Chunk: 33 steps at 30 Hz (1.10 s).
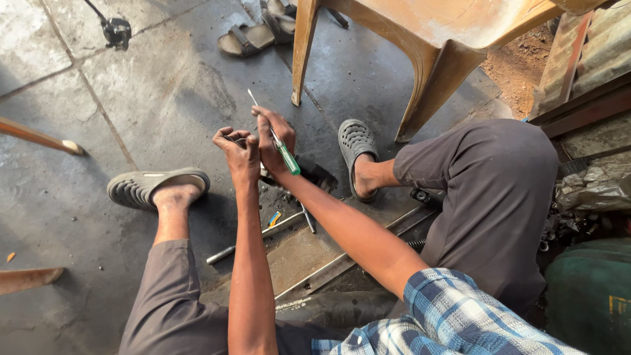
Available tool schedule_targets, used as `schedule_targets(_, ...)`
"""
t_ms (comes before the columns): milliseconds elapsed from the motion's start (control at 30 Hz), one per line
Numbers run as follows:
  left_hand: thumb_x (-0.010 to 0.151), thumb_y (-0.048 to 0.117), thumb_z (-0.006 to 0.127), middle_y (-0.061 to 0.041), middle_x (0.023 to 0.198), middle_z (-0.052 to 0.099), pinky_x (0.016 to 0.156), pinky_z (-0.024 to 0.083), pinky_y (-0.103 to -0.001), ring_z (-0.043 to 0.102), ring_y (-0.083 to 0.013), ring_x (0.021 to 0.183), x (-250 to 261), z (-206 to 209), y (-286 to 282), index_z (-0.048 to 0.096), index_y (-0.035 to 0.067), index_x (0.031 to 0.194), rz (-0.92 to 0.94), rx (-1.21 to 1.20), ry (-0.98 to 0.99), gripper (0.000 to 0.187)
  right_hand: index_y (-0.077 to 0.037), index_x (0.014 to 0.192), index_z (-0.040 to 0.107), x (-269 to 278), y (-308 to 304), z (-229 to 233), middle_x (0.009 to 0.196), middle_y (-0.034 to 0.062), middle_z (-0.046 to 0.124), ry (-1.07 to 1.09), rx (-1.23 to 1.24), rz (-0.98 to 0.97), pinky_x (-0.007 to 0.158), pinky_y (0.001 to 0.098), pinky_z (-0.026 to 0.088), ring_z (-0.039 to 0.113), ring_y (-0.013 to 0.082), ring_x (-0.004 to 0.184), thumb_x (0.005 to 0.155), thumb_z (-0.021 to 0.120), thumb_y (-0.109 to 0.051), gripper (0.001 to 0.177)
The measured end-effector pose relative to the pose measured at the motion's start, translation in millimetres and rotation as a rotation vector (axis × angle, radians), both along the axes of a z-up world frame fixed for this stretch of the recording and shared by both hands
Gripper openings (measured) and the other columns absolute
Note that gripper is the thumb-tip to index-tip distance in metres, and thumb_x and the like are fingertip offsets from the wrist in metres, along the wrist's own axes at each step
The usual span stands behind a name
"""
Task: The person cleans and assembles parts of a disassembled engine case, using a screwdriver and a metal tool to clean grooves and seat components by hand while being assisted by another person.
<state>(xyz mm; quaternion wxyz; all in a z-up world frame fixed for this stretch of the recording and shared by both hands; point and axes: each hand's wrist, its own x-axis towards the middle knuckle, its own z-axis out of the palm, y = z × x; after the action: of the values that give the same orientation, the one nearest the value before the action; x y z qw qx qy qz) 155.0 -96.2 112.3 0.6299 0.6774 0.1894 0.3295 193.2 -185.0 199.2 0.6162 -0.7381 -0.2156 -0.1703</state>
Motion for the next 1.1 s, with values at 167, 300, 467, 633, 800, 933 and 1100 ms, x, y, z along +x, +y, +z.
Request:
schedule_targets(167,0.097,0.062,0.060,-0.002,0.091,0.062,0.066,0.053,-0.027,0.062,-0.0109,0.074,-15,-4,4,0.048,0.006,0.119,0.142,-0.151,-0.034,0.061,-0.003,0.114,0.071,26,11,-19,0.105,0.0121,0.075,-0.028,-0.049,0.085,0.080,0.0361,0.059,0.074,0.0236,0.088,0.108,0.045,-0.018,0.030)
schedule_targets(300,0.103,0.042,0.068,-0.008,0.084,0.066,0.057,0.048,-0.027,0.061,-0.0109,0.064,-29,8,2,0.069,-0.002,0.104,0.140,-0.214,0.012,0.043,-0.001,0.112,0.069,66,20,-50,0.103,0.0113,0.072,-0.156,-0.155,0.292,0.072,0.0343,0.058,0.071,0.0213,0.080,0.108,0.041,-0.008,0.029)
schedule_targets(467,0.108,0.040,0.066,-0.014,0.098,0.073,0.063,0.048,-0.027,0.064,-0.0113,0.067,-53,39,-11,0.071,0.000,0.126,-0.068,-0.278,-0.002,0.044,0.000,0.122,0.070,85,3,-58,0.106,0.0027,0.074,-0.721,-0.490,0.338,0.070,0.0370,0.053,0.067,0.0097,0.066,0.111,0.047,-0.017,0.030)
schedule_targets(633,0.104,0.034,0.075,-0.010,0.149,0.056,0.111,0.056,-0.037,0.061,-0.0230,0.136,-44,69,-41,0.053,0.011,0.152,-0.150,0.101,-0.238,0.057,-0.006,0.108,0.074,90,10,-61,0.097,0.0027,0.075,-0.092,-0.123,0.561,0.067,0.0287,0.058,0.068,0.0129,0.069,0.115,0.046,-0.019,0.031)
schedule_targets(800,0.088,0.044,0.090,-0.009,0.168,0.033,0.132,0.038,-0.047,0.033,-0.0305,0.159,-46,70,-61,0.034,0.019,0.161,-0.051,0.502,-0.140,0.095,-0.007,0.099,0.076,99,14,-77,0.088,0.0039,0.078,0.080,-0.044,0.528,0.065,0.0314,0.057,0.071,0.0180,0.070,0.113,0.051,-0.021,0.031)
schedule_targets(933,0.086,0.049,0.091,-0.008,0.171,0.027,0.133,0.031,-0.047,0.027,-0.0310,0.157,-50,60,-57,0.022,0.022,0.165,-0.022,0.552,-0.166,0.108,-0.004,0.101,0.067,98,25,-114,0.083,0.0096,0.070,-0.637,-0.355,0.275,0.066,0.0443,0.052,0.067,0.0309,0.075,0.091,0.070,-0.014,0.015)
schedule_targets(1100,0.083,0.056,0.088,-0.021,0.166,0.022,0.128,0.034,-0.051,0.030,-0.0414,0.156,-52,39,-53,0.008,0.013,0.163,0.033,0.468,-0.154,0.121,-0.006,0.089,0.066,107,57,-187,0.080,0.0143,0.069,-0.478,-0.487,0.336,0.059,0.0433,0.050,0.068,0.0344,0.074,0.087,0.064,-0.012,0.006)
